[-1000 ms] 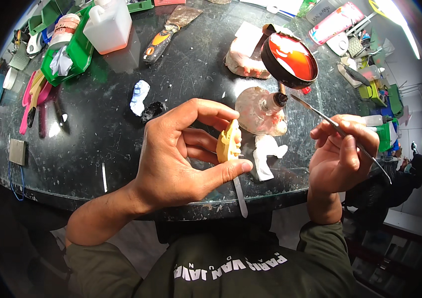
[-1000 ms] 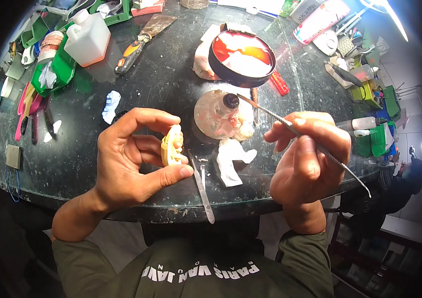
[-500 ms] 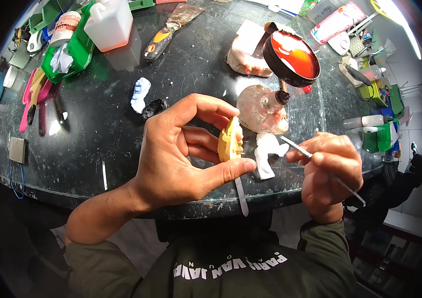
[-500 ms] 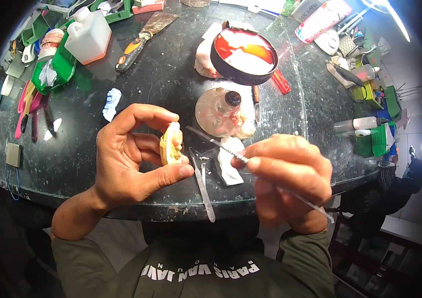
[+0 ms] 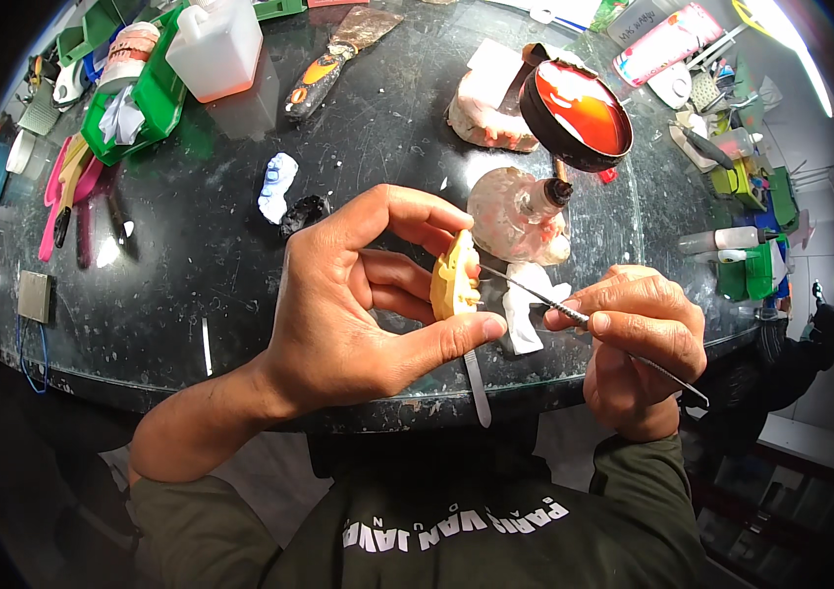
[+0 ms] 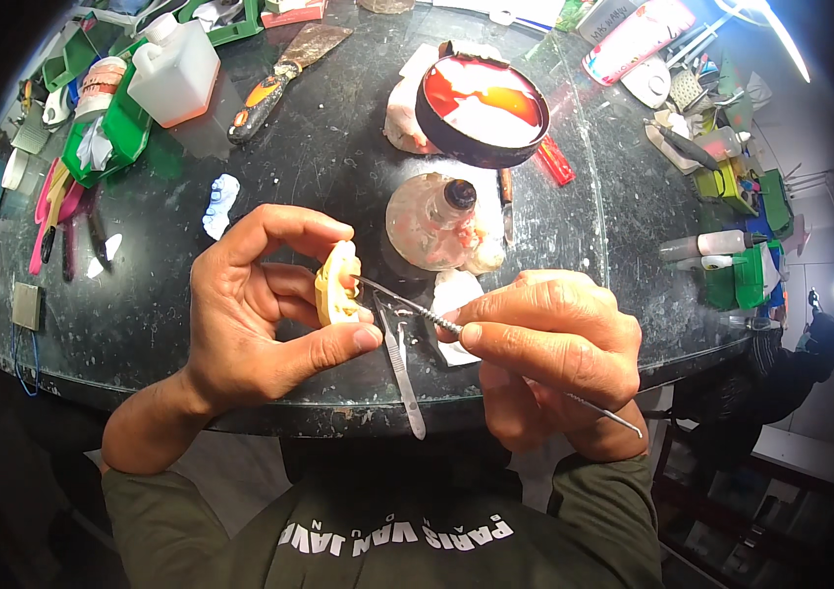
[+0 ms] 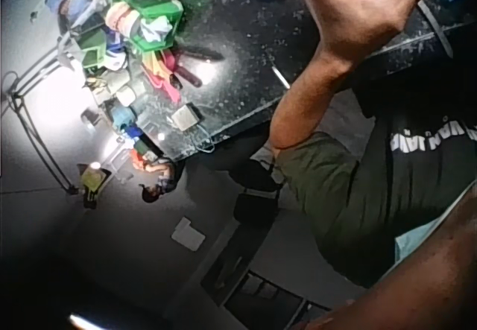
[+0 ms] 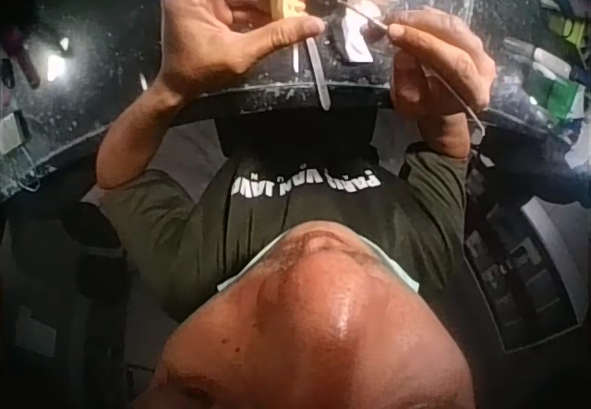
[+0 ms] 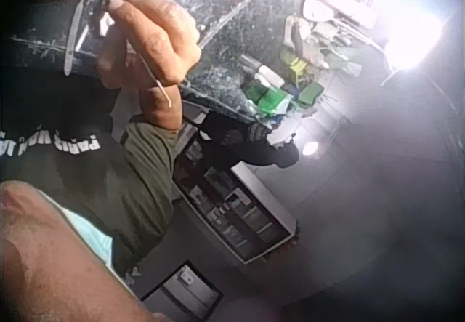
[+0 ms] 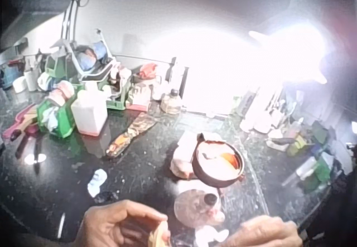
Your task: The person holds a dental model and sculpts wax onto it using a metal dental tool.
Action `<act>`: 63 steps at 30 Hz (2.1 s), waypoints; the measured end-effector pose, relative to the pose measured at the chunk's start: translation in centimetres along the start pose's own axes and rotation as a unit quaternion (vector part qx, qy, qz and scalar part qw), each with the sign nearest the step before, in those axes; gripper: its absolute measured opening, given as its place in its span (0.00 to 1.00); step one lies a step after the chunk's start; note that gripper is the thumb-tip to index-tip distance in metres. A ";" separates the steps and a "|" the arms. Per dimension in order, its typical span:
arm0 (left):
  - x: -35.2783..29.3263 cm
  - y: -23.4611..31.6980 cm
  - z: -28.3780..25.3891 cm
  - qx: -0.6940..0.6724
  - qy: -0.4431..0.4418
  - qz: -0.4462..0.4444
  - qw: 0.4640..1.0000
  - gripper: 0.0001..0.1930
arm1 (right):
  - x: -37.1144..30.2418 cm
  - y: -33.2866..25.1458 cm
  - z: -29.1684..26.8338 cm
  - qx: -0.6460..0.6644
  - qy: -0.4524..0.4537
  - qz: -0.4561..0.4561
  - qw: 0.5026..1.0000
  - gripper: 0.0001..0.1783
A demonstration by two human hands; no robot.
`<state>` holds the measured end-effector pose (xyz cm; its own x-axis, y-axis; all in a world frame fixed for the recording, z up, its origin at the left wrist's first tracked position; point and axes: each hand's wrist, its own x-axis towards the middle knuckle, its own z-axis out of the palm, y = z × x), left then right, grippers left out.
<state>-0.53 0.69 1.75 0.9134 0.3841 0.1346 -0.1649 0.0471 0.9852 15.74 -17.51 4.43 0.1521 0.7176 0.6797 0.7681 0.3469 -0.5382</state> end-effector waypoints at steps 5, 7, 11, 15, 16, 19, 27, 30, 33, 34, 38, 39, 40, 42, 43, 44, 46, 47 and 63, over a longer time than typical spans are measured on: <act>0.0 -0.1 -0.1 0.001 -0.003 0.002 1.000 0.31 | 0.1 -0.1 -0.1 0.001 -0.010 0.010 1.000 0.13; 0.0 -0.1 -0.1 -0.001 -0.003 0.005 1.000 0.31 | 0.0 -0.1 0.0 0.004 -0.004 0.009 1.000 0.13; 0.0 -0.1 -0.1 -0.003 -0.006 0.002 1.000 0.31 | -0.1 -0.1 0.0 0.005 -0.004 0.013 1.000 0.14; -0.1 0.0 -0.1 -0.006 -0.004 0.002 1.000 0.31 | -0.1 -0.1 0.1 0.006 0.000 0.015 1.000 0.14; 0.0 0.0 -0.1 -0.006 -0.006 0.002 1.000 0.31 | -0.1 -0.1 0.1 0.004 0.003 0.013 1.000 0.14; 0.1 -0.2 0.0 -0.010 -0.008 0.009 1.000 0.31 | -0.1 -0.1 -0.1 0.004 0.009 0.013 1.000 0.13; 0.3 0.2 -0.1 -0.074 -0.028 -0.047 0.996 0.30 | -0.3 0.1 0.0 0.006 0.019 0.004 1.000 0.11; 0.3 0.5 -0.2 -0.125 -0.038 -0.078 0.988 0.30 | -0.4 0.1 0.2 0.007 0.035 -0.014 0.999 0.10; 0.4 0.2 -0.2 -0.149 -0.050 -0.067 0.985 0.31 | -0.4 0.2 0.2 0.013 0.045 -0.018 0.999 0.09; 0.4 0.0 -0.2 -0.154 -0.055 -0.055 0.985 0.31 | -0.4 0.2 0.1 0.010 0.038 -0.018 0.999 0.09; 0.4 -0.2 -0.2 -0.169 -0.055 -0.050 0.983 0.31 | -0.3 0.3 0.3 0.013 0.033 -0.017 0.999 0.09; 0.3 -0.1 -0.2 -0.168 -0.055 -0.049 0.983 0.31 | -0.3 0.3 0.3 0.014 0.033 -0.017 0.999 0.09; 0.3 -0.1 -0.2 -0.168 -0.057 -0.048 0.983 0.31 | -0.3 0.3 0.3 0.015 0.032 -0.021 0.999 0.09; 0.4 0.0 -0.2 -0.161 -0.058 -0.048 0.984 0.31 | -0.3 0.4 0.3 0.016 0.032 -0.023 0.999 0.09; 0.4 0.0 -0.2 -0.154 -0.059 -0.047 0.985 0.31 | -0.2 0.4 0.3 0.015 0.027 -0.024 0.999 0.09; 0.4 0.1 -0.3 -0.154 -0.059 -0.048 0.985 0.31 | -0.2 0.4 0.3 0.013 0.022 -0.026 0.999 0.09; 0.4 0.2 -0.3 -0.152 -0.055 -0.054 0.985 0.31 | -0.2 0.4 0.3 0.011 0.020 -0.026 0.999 0.09; 0.4 0.2 -0.3 -0.153 -0.055 -0.054 0.985 0.31 | -0.2 0.4 0.3 0.008 0.018 -0.026 0.999 0.09; 0.3 0.3 -0.6 -0.094 -0.024 -0.073 0.993 0.31 | -0.3 0.6 0.3 -0.007 0.024 -0.032 0.999 0.10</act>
<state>-0.51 1.43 1.99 0.9485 0.3166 0.0010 -0.0921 0.2728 0.9577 15.98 -17.36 3.80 0.1317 0.6644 0.7357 0.7853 0.3829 -0.4865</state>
